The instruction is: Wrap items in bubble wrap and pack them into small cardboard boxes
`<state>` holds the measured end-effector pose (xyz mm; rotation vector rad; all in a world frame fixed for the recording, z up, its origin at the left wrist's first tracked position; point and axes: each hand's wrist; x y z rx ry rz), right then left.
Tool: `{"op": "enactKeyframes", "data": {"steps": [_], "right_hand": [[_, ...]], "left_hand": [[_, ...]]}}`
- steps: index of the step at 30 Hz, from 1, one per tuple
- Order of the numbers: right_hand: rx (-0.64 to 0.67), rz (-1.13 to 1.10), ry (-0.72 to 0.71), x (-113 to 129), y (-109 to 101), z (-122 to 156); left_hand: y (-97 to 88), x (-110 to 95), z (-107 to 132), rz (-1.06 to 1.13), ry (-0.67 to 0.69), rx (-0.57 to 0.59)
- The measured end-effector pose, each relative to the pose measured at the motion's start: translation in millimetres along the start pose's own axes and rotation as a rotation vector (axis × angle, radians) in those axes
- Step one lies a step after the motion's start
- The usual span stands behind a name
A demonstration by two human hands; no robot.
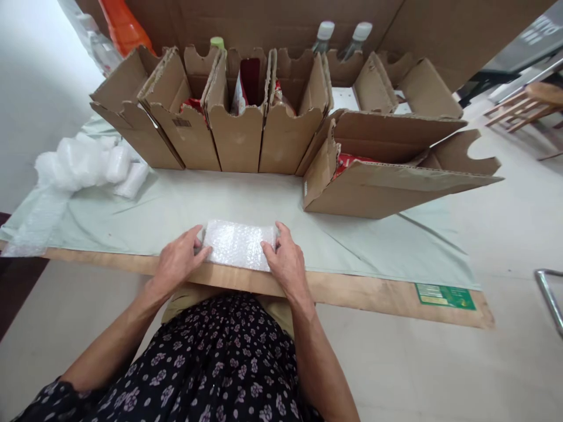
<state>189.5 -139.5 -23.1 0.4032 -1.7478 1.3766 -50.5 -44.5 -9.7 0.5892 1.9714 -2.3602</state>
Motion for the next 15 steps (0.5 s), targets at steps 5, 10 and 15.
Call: {"op": "enactKeyframes", "data": {"steps": [5, 10, 15], "right_hand": [[-0.02, -0.256, 0.049, 6, -8, 24], [0.042, -0.55, 0.208, 22, 2, 61], [0.024, -0.607, 0.243, 26, 18, 76]], "left_hand": [[-10.1, -17, -15, -0.026, 0.086, 0.104], [-32.0, -55, -73, -0.13, 0.404, 0.029], [-22.2, -69, -87, -0.157, 0.594, 0.04]]}}
Point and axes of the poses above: each hand's wrist, its own z-axis away from the middle knuckle, its own y-axis out of the palm, x = y × z, and after that the axes turned 10 degrees about -y, right-handed
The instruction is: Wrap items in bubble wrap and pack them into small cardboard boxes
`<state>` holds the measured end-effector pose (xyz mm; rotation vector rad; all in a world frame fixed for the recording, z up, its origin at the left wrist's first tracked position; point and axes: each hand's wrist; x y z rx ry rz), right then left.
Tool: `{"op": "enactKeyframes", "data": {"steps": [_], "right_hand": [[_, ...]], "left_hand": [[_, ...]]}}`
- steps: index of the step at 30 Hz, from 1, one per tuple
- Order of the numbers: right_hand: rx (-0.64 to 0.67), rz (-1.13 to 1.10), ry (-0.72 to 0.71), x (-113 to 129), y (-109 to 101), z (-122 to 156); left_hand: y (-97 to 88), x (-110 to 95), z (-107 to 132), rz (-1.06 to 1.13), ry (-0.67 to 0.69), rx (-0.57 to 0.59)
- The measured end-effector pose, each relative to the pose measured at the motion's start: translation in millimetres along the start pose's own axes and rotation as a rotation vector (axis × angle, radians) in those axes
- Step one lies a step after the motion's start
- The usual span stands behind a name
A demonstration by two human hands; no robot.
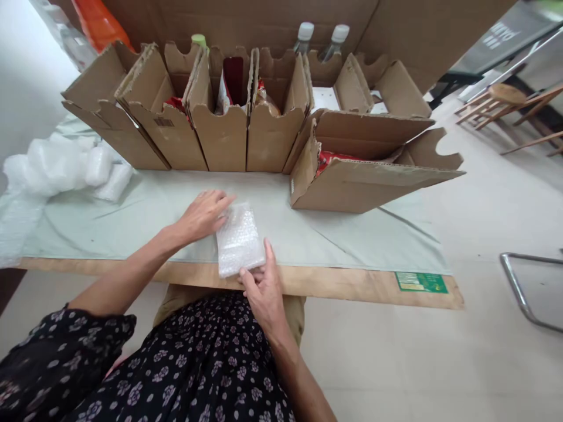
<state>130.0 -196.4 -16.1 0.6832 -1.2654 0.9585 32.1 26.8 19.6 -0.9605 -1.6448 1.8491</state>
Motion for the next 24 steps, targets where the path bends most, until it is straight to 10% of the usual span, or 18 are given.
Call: {"op": "enactKeyframes", "data": {"steps": [7, 13, 24], "right_hand": [[0.03, 0.673, -0.452, -2, -45, 3], [0.289, 1.128, -0.868, 7, -47, -22], [0.145, 0.608, -0.49, 2, -30, -46]], "left_hand": [[31.4, -25, 111, 0.396, 0.236, -0.131], [54.2, -42, 120, 0.34, 0.185, -0.169], [53.0, -31, 104, 0.708, -0.241, -0.209]]}}
Point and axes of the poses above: each hand's wrist, its own z-axis away from the middle knuckle, its own y-axis out of the palm, x = y × z, and after that the axes turned 10 degrees about -y, right-handed
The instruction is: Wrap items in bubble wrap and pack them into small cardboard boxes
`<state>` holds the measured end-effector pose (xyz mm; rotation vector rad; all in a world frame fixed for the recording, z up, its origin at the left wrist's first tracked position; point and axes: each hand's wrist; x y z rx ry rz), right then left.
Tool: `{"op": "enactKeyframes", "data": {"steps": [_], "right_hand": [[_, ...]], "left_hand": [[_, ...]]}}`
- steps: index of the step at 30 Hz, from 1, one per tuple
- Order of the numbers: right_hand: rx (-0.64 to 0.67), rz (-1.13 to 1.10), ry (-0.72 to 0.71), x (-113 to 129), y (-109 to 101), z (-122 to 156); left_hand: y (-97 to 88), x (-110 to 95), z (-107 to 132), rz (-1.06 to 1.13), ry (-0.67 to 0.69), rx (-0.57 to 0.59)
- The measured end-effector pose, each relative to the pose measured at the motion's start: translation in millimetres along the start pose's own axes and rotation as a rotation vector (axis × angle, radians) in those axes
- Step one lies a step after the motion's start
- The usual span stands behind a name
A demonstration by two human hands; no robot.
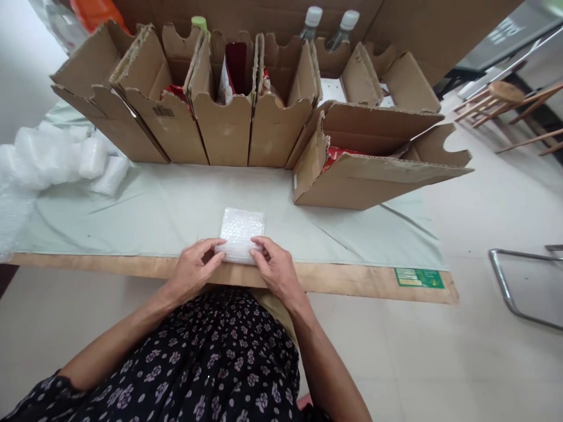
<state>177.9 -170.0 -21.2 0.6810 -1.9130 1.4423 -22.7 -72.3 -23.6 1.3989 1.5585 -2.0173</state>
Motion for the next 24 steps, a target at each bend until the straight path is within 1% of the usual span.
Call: {"op": "enactKeyframes", "data": {"steps": [1, 3, 5, 6, 7, 9, 11, 13, 14, 16, 17, 19, 20, 22, 24], "right_hand": [[-0.033, -0.005, 0.019, 0, 1, 1], [-0.133, 0.077, -0.024, 1, 2, 6], [-0.22, 0.235, -0.141, 5, 2, 12], [-0.223, 0.306, -0.208, 7, 2, 15], [-0.191, 0.358, -0.269, 8, 2, 17], [-0.066, 0.402, -0.363, 8, 3, 18], [0.032, 0.406, -0.404, 5, 4, 15], [0.054, 0.384, -0.407, 1, 3, 11], [0.053, 0.357, -0.401, -1, 1, 9], [0.076, 0.283, -0.374, -2, -2, 6], [0.099, 0.245, -0.354, -2, -4, 5], [0.137, 0.198, -0.313, -2, -7, 4], [0.126, 0.204, -0.296, -1, -8, 3], [0.037, 0.28, -0.282, 1, -8, 1], [-0.053, 0.396, -0.305, 3, -6, -1]], "left_hand": [[-0.2, 0, -5, -0.013, -0.036, 0.004], [-0.1, -1, -14, -0.062, -0.082, 0.033], [0.5, -2, -20, -0.119, -0.117, 0.073], [1.0, -3, -23, -0.145, -0.127, 0.086], [1.5, -3, -24, -0.169, -0.128, 0.091], [2.2, -3, -23, -0.211, -0.095, 0.07], [0.9, -1, -19, -0.238, -0.02, 0.013], [-3.4, 0, -12, -0.249, 0.1, -0.034], [-6.5, 1, -8, -0.249, 0.17, -0.039], [-13.3, 1, -1, -0.234, 0.289, -0.005], [-16.1, 2, 1, -0.219, 0.316, 0.027], [-18.9, 3, 0, -0.182, 0.288, 0.077], [-18.6, 4, -4, -0.167, 0.248, 0.085], [-15.0, 7, -16, -0.17, 0.171, 0.061], [-9.7, 9, -30, -0.215, 0.131, 0.019]]}}
Point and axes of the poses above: each hand's wrist, its own z-axis away from the middle knuckle, its own y-axis out of the palm, x = y × z, and after that the axes turned 10 degrees about -y, right-handed
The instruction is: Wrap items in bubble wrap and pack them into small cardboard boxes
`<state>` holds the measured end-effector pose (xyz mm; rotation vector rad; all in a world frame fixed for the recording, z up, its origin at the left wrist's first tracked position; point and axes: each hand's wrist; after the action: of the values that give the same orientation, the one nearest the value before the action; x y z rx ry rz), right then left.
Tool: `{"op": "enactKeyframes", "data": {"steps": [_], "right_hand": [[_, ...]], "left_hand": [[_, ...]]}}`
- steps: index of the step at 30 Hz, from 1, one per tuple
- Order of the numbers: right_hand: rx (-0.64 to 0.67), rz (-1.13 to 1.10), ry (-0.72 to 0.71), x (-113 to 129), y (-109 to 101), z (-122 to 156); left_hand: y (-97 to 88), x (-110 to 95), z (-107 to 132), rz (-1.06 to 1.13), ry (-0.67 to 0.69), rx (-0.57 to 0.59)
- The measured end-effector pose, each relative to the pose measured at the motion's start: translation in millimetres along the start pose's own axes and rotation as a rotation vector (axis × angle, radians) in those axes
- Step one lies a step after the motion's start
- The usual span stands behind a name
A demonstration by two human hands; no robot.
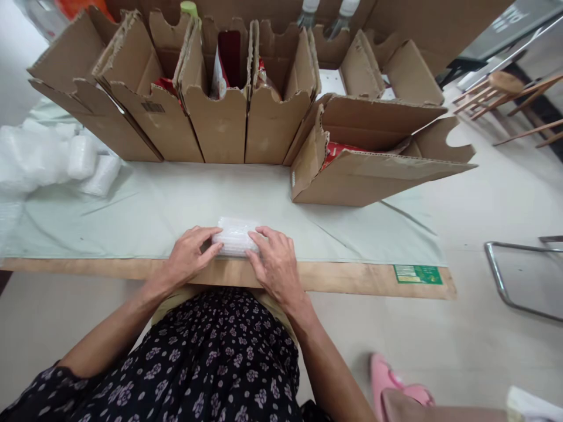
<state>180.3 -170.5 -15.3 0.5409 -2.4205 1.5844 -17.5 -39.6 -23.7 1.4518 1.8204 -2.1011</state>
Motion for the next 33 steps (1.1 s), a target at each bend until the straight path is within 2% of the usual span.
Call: {"op": "enactKeyframes", "data": {"steps": [3, 5, 8, 10, 12, 15, 17, 20, 22, 25, 30, 33], "right_hand": [[0.055, 0.101, -0.11, 1, 7, -7], [0.118, 0.093, -0.135, -1, 13, -14], [0.058, -0.033, 0.024, -7, 21, -23], [-0.039, -0.189, 0.192, -7, 22, -26], [-0.095, -0.388, 0.341, 0, 21, -24], [-0.111, -0.733, 0.471, 17, 19, -17], [-0.125, -0.887, 0.504, 27, 17, -11], [-0.12, -0.878, 0.477, 25, 8, -2], [-0.084, -0.83, 0.423, 15, -6, 4], [-0.017, -0.878, 0.382, -5, -34, 12], [0.21, -0.854, 0.302, -25, -75, 13], [0.262, -0.772, 0.309, -30, -93, 9]], "left_hand": [[3.9, 1, -15, -0.059, -0.047, -0.039], [1.2, 0, -14, 0.015, -0.112, -0.083], [-7.0, -6, 4, 0.285, -0.308, -0.077], [-9.9, -12, 18, 0.475, -0.449, 0.006], [-7.7, -20, 27, 0.635, -0.508, 0.111], [2.9, -36, 27, 0.854, -0.461, 0.222], [10.5, -45, 23, 0.972, -0.46, 0.216], [16.4, -51, 18, 1.017, -0.514, 0.184], [16.0, -51, 15, 0.966, -0.502, 0.22], [11.8, -54, 10, 0.805, -0.411, 0.306], [11.0, -76, -3, 0.606, -0.191, 0.437], [15.4, -90, -14, 0.559, -0.088, 0.48]]}}
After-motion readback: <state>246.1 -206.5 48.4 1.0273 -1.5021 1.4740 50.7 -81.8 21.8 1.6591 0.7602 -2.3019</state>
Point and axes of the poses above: each hand's wrist, its own z-axis away from the middle knuckle, its own y-axis out of the palm, x = y × z, and after that the axes turned 10 degrees about -y, right-handed
